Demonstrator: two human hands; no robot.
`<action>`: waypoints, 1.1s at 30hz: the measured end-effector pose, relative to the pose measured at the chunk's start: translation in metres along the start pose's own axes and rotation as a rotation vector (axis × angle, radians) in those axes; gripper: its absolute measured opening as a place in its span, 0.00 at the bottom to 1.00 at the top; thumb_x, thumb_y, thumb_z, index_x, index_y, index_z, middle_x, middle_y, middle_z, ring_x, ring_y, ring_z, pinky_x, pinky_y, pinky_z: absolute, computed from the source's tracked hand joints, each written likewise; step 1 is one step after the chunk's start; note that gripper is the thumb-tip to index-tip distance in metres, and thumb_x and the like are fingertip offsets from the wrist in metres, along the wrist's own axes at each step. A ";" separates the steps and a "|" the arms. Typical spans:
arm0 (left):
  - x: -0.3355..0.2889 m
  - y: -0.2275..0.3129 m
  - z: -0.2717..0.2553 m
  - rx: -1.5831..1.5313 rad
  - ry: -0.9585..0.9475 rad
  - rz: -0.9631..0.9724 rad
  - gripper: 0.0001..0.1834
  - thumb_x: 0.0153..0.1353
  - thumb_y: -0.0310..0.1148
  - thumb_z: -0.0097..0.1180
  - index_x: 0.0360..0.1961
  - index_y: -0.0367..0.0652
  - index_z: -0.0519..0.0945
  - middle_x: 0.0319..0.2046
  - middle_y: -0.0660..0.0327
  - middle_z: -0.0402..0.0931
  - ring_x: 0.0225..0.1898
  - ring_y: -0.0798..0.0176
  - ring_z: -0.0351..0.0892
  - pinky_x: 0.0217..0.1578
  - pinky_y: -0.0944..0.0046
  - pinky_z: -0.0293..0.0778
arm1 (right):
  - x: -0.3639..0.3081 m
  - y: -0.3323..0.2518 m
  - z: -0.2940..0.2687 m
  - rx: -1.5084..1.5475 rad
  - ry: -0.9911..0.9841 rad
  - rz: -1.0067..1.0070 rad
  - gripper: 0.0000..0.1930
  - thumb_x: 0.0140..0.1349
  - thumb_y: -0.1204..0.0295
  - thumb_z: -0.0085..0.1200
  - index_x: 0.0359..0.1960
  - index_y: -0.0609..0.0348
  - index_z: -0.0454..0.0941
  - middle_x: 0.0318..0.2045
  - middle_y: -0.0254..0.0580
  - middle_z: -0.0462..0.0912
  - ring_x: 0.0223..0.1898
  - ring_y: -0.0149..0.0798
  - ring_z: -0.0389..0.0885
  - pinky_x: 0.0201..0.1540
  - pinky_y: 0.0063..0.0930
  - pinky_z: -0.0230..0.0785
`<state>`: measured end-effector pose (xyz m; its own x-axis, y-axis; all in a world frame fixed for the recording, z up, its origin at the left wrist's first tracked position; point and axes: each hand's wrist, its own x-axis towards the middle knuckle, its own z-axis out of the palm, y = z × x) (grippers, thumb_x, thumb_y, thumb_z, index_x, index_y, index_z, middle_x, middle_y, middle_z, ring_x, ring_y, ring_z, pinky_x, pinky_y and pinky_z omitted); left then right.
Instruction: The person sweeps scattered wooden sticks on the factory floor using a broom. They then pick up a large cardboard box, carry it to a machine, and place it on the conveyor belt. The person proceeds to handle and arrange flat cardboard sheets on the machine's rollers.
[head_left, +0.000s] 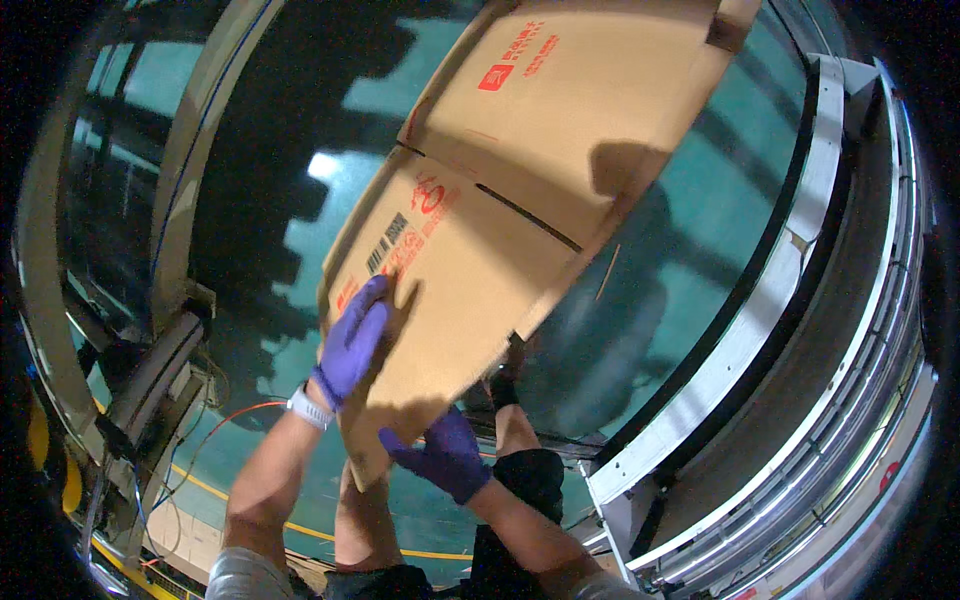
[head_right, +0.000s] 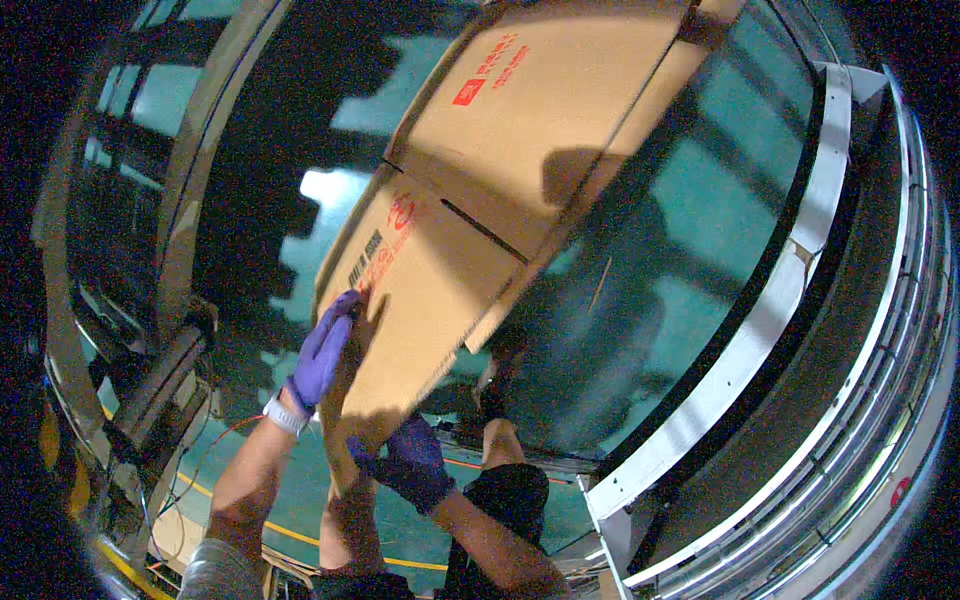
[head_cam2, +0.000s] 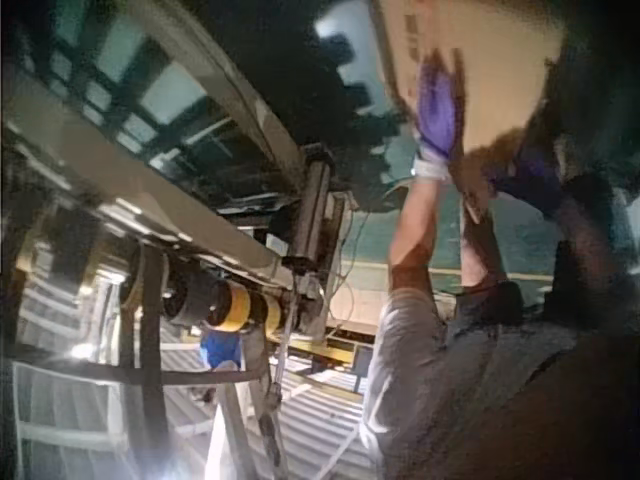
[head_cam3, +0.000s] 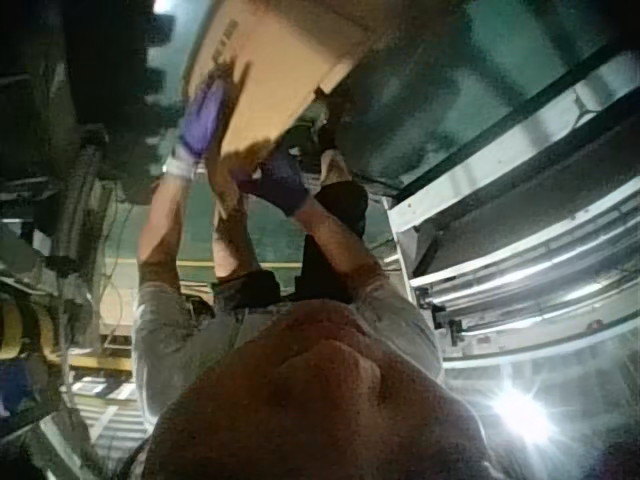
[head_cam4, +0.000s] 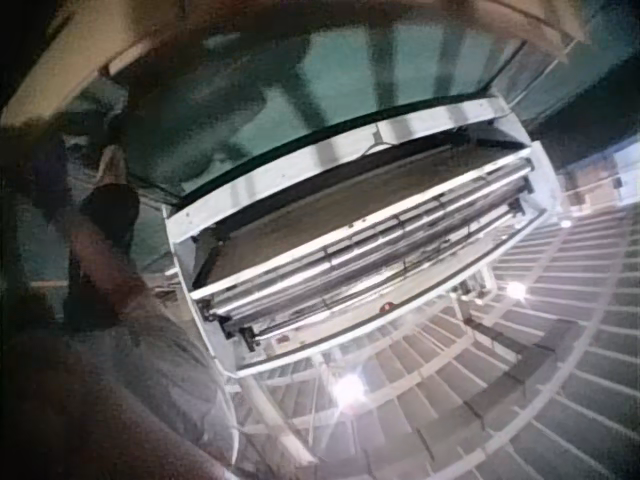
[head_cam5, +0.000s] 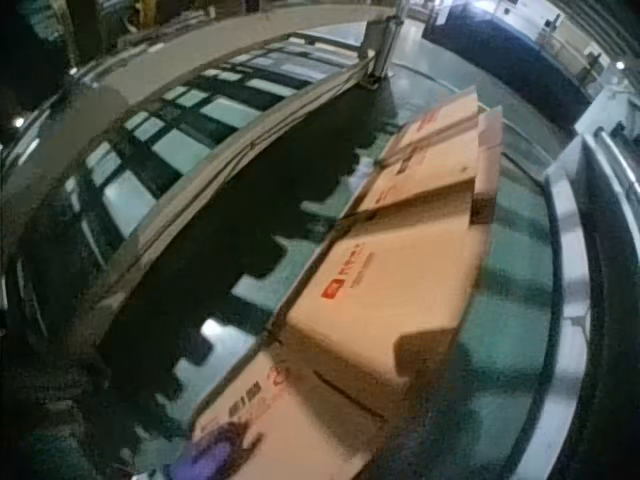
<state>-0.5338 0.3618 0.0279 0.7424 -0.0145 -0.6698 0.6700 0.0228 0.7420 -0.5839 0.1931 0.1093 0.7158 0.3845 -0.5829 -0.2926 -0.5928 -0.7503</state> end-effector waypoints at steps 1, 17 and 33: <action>-0.015 0.042 0.006 -0.018 -0.081 0.129 0.40 0.54 0.45 0.58 0.63 0.35 0.57 0.59 0.51 0.61 0.63 0.59 0.57 0.59 0.63 0.55 | 0.007 -0.003 0.013 0.117 -0.038 0.098 0.18 0.51 0.57 0.58 0.35 0.58 0.78 0.31 0.50 0.80 0.34 0.49 0.79 0.40 0.39 0.71; -0.105 0.100 -0.004 1.296 0.050 0.320 0.38 0.52 0.27 0.47 0.66 0.41 0.49 0.63 0.47 0.55 0.62 0.43 0.57 0.58 0.48 0.60 | -0.003 -0.064 0.043 0.296 -0.326 -0.342 0.30 0.53 0.56 0.54 0.55 0.60 0.68 0.53 0.55 0.71 0.56 0.49 0.68 0.61 0.36 0.58; -0.384 0.019 -0.092 0.931 0.034 -0.009 0.35 0.44 0.17 0.45 0.59 0.40 0.64 0.59 0.49 0.62 0.62 0.47 0.58 0.62 0.52 0.54 | 0.006 -0.041 -0.164 -0.880 -0.121 -0.903 0.44 0.29 0.53 0.66 0.52 0.57 0.63 0.51 0.48 0.66 0.55 0.51 0.62 0.60 0.50 0.50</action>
<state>-0.8068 0.4597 0.2965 0.7466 0.0187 -0.6650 0.4201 -0.7883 0.4496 -0.4639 0.1038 0.1883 0.3636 0.9310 -0.0326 0.8207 -0.3367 -0.4615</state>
